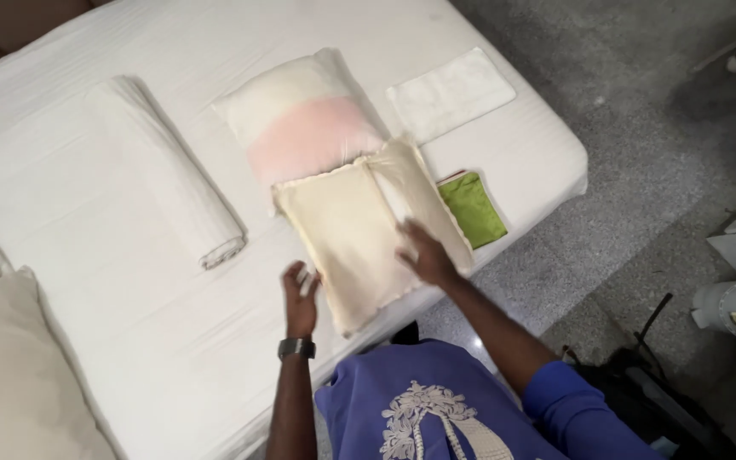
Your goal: The person removes a pillow from a decorative cover, places the cover on the bed, and folds it into a small square. They then place the pillow on the bed and repeat the process with a second pillow and cover.
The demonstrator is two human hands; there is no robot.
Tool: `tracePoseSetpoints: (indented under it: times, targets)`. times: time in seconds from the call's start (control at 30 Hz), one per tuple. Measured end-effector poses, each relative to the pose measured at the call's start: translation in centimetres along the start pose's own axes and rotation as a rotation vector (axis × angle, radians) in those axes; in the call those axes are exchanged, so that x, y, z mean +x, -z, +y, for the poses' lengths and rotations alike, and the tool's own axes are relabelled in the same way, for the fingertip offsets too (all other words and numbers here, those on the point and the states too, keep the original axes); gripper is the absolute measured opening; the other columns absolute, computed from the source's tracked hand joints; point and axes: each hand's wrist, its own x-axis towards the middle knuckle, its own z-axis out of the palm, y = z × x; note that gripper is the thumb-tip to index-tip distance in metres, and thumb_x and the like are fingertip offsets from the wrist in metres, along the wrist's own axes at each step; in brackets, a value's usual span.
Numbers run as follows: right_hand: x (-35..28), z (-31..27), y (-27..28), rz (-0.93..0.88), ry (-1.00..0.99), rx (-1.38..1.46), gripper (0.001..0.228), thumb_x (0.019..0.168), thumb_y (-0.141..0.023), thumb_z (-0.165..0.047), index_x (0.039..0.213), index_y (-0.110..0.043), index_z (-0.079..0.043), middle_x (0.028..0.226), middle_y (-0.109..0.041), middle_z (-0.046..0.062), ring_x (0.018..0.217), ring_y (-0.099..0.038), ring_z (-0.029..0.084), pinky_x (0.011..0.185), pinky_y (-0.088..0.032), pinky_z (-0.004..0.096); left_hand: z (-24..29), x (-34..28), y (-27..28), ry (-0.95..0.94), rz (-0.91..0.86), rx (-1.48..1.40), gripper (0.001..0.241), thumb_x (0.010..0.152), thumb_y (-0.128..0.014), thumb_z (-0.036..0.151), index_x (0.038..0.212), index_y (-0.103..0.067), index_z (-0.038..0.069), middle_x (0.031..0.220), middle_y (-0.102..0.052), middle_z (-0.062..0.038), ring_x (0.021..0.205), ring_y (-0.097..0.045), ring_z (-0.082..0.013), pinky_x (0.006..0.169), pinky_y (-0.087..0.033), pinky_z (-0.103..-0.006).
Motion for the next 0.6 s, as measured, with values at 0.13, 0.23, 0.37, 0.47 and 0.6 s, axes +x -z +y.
tracePoseSetpoints:
  times: [0.13,0.23,0.37,0.47,0.6]
  targets:
    - [-2.0,0.1,-0.5,-0.4,-0.175,-0.253,0.079,0.092,-0.072,-0.033,0.161,-0.034,-0.032,0.171,-0.021,0.004,0.157,-0.022,0.027,0.126,-0.019,0.055,-12.6,3.6,-1.3,0.3,-0.163,0.39,0.084,0.09,-0.08,0.045,0.156,-0.037,0.016,0.16,-0.033,-0.022,0.14,-0.045,-0.0399,0.117,-0.042,-0.0474]
    - [-3.0,0.9,-2.3,-0.358,-0.197,-0.289,0.064,0.096,-0.065,-0.038,0.156,-0.042,-0.032,0.165,-0.036,-0.002,0.151,-0.037,0.021,0.121,-0.031,0.052,-17.9,4.4,-1.8,0.15,-0.296,0.792,0.108,0.08,-0.075,0.073,0.16,-0.03,0.017,0.159,-0.035,-0.019,0.148,-0.038,-0.037,0.125,-0.035,-0.0463]
    - [-4.3,1.1,-3.6,-0.303,-0.172,-0.439,0.064,0.098,-0.059,-0.032,0.157,-0.038,-0.029,0.152,-0.047,0.001,0.14,-0.048,0.021,0.109,-0.043,0.05,-17.0,3.3,-2.9,0.303,-0.415,0.966,0.146,0.066,-0.085,0.073,0.165,0.011,0.025,0.166,-0.011,-0.03,0.148,-0.031,-0.0497,0.124,-0.031,-0.0529]
    - [-4.1,3.3,-4.4,-0.31,-0.174,-0.523,0.065,0.097,-0.058,-0.033,0.157,-0.036,-0.024,0.136,-0.059,0.005,0.124,-0.061,0.024,0.099,-0.051,0.049,-15.2,4.0,-3.3,0.34,-0.452,0.998,0.152,0.066,-0.088,0.07,0.163,0.017,0.019,0.164,-0.01,-0.034,0.146,-0.033,-0.0525,0.124,-0.032,-0.0526]
    - [-4.8,5.1,-5.7,-0.395,-0.406,-0.566,0.066,0.096,-0.054,-0.031,0.156,-0.035,-0.012,0.133,-0.063,0.015,0.112,-0.069,0.031,0.087,-0.057,0.05,-14.9,4.5,-3.0,0.436,-0.493,0.97,0.154,0.068,-0.081,0.079,0.162,0.022,0.015,0.164,-0.011,-0.034,0.143,-0.041,-0.0497,0.121,-0.038,-0.049]
